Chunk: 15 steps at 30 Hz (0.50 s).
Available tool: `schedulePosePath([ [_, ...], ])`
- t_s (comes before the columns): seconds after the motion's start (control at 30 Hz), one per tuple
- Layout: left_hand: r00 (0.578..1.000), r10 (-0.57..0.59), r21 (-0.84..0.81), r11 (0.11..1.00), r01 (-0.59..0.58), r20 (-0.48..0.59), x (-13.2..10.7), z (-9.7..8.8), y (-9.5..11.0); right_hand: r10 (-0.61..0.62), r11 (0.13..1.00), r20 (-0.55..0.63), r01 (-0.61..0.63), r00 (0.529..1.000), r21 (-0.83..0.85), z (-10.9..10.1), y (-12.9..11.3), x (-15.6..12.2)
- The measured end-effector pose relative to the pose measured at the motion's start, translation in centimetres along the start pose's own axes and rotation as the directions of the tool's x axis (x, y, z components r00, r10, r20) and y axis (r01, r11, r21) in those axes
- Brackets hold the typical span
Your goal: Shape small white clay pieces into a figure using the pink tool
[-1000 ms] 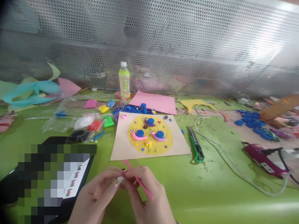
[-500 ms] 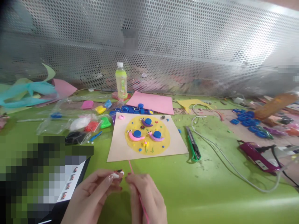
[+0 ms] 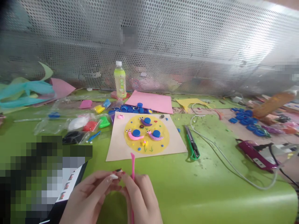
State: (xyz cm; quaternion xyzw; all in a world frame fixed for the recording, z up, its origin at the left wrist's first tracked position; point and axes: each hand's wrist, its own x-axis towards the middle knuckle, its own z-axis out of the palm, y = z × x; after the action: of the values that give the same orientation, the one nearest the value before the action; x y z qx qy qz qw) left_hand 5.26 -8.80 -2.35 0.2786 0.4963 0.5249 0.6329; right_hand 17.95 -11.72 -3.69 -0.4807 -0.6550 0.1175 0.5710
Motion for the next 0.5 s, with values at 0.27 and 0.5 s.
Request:
schedulePosePath([
  [0.27,0.991,-0.054,-0.010,0.998,0.056,0.124,0.3,-0.6,0.2,-0.225,0.970,0.033,0.227,0.974,-0.083,0.0,0.9,0.4],
  [0.5,0.981,-0.118,0.019,0.993,0.117,0.155,-0.8,0.0,1.4,-0.244,0.966,0.042,0.247,0.969,-0.080,-0.2,0.5,0.6],
])
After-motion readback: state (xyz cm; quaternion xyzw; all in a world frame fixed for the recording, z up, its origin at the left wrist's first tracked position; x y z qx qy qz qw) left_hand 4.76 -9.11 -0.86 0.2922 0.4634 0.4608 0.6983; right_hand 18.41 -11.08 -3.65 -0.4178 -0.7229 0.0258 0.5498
